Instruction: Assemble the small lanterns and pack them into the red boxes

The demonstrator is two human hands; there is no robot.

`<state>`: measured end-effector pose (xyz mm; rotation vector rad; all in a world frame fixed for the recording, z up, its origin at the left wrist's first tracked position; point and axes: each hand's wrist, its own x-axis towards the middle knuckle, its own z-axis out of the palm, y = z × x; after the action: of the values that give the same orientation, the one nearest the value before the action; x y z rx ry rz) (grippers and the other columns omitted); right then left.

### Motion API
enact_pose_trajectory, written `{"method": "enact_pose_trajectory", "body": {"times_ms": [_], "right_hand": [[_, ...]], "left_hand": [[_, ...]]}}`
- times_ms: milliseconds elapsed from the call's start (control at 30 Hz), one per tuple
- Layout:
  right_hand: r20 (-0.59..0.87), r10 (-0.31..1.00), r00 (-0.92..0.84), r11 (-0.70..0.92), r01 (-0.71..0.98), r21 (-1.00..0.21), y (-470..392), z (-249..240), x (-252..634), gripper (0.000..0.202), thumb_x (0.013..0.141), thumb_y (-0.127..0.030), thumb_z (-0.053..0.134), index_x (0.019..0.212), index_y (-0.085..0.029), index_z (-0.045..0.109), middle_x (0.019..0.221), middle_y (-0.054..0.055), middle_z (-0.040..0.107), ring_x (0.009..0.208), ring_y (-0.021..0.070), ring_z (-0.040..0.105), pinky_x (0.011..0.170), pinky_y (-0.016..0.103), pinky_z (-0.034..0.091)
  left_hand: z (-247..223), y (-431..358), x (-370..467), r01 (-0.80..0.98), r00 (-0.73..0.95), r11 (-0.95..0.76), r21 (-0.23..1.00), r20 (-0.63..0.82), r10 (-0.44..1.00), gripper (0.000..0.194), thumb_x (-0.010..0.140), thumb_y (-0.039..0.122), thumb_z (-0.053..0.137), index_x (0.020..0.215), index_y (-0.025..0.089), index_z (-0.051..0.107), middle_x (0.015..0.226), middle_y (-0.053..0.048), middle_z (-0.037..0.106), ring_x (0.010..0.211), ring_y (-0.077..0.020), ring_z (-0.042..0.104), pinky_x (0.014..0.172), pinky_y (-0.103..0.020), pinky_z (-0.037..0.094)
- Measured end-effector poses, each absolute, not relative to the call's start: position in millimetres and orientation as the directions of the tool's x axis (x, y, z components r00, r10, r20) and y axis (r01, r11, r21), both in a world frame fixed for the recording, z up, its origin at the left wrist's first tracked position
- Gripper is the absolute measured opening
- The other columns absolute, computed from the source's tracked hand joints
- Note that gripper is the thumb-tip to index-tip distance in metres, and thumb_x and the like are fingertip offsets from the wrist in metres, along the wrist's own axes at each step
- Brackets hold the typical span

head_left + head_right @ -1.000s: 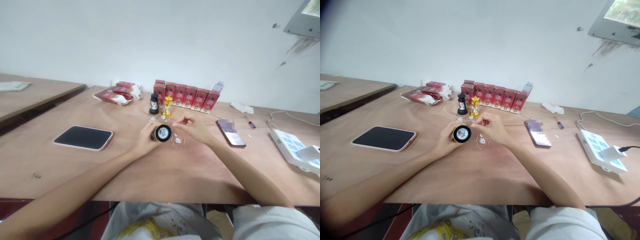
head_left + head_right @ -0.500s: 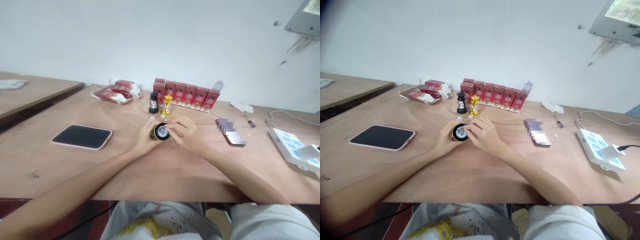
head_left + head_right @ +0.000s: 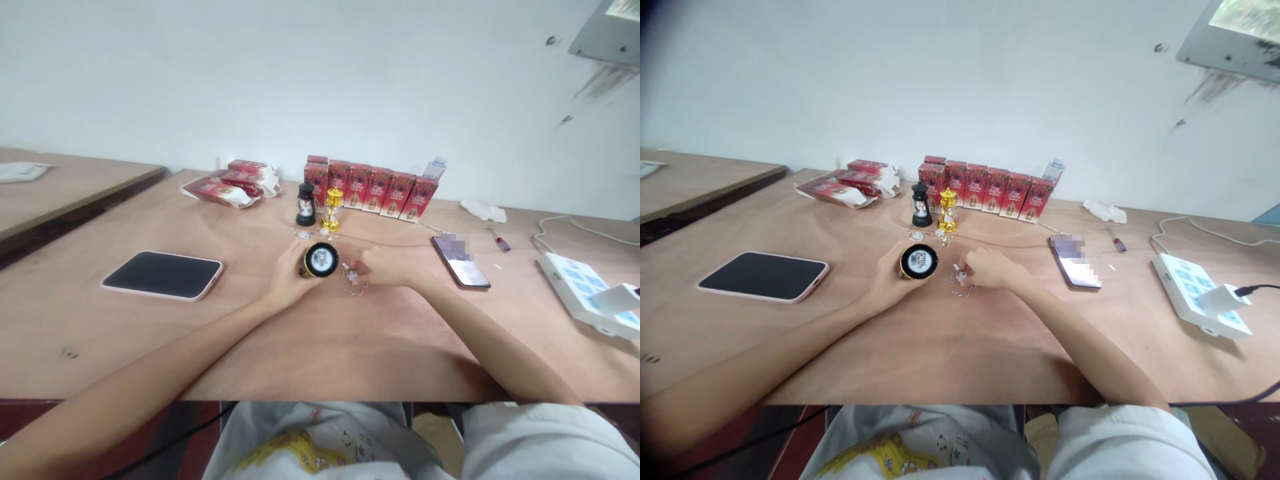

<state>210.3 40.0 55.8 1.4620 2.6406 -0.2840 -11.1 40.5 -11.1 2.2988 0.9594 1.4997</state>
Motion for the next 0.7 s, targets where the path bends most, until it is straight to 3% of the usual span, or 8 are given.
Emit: {"method": "enact_pose_trajectory", "body": {"times_ms": [167,300,400,533,700], "right_hand": [[-0.175,0.826,-0.536,0.526,0.844,-0.103,41.7,55.9,208.8,0.021,0.083,-0.035,0.057,0.091,-0.019,0.068,0.08,0.005,0.069,0.07,0.0178,0.061,0.057,0.025,0.033],[-0.08,0.865,-0.495,0.491,0.869,-0.062,47.6,55.1,213.0,0.028,0.085,-0.038,0.056,0.103,-0.02,0.067,0.095,0.007,0.071,0.082,0.0207,0.064,0.061,0.025,0.036],[-0.087,0.876,-0.474,0.472,0.881,-0.045,51.6,52.0,214.8,0.023,0.083,-0.03,0.059,0.102,-0.02,0.068,0.098,0.008,0.071,0.088,0.0223,0.065,0.062,0.025,0.037],[-0.098,0.84,-0.534,0.519,0.843,-0.142,52.0,48.3,212.8,0.019,0.077,-0.014,0.059,0.086,-0.023,0.072,0.092,0.002,0.073,0.086,0.0188,0.066,0.063,0.024,0.038],[-0.102,0.8,-0.592,0.565,0.799,-0.207,49.2,47.1,210.9,0.024,0.075,-0.007,0.058,0.085,-0.022,0.073,0.091,0.001,0.075,0.085,0.018,0.067,0.07,0.025,0.042]], "left_hand": [[-10.5,40.4,-10.9,0.371,0.265,-0.765,0.527,0.729,0.631,0.04,0.072,0.025,0.074,0.107,0.02,0.056,0.104,-0.005,0.062,0.097,-0.0196,0.06,0.086,-0.032,0.049],[-10.4,40.4,-10.7,0.373,0.258,-0.762,0.53,0.729,0.634,0.04,0.071,0.024,0.075,0.105,0.02,0.056,0.101,-0.004,0.062,0.096,-0.0192,0.06,0.084,-0.031,0.049],[-10.1,40.2,-10.7,0.374,0.263,-0.77,0.517,0.737,0.623,0.039,0.071,0.025,0.074,0.105,0.019,0.056,0.102,-0.005,0.062,0.096,-0.0193,0.06,0.084,-0.031,0.049],[-9.9,39.9,-10.5,0.374,0.268,-0.771,0.515,0.736,0.621,0.038,0.072,0.025,0.074,0.105,0.02,0.056,0.102,-0.005,0.062,0.097,-0.0195,0.06,0.084,-0.032,0.049],[-8.8,38.9,-10.6,0.365,0.277,-0.767,0.527,0.725,0.63,0.037,0.073,0.025,0.073,0.105,0.019,0.056,0.103,-0.006,0.062,0.098,-0.02,0.06,0.086,-0.034,0.049]]}}
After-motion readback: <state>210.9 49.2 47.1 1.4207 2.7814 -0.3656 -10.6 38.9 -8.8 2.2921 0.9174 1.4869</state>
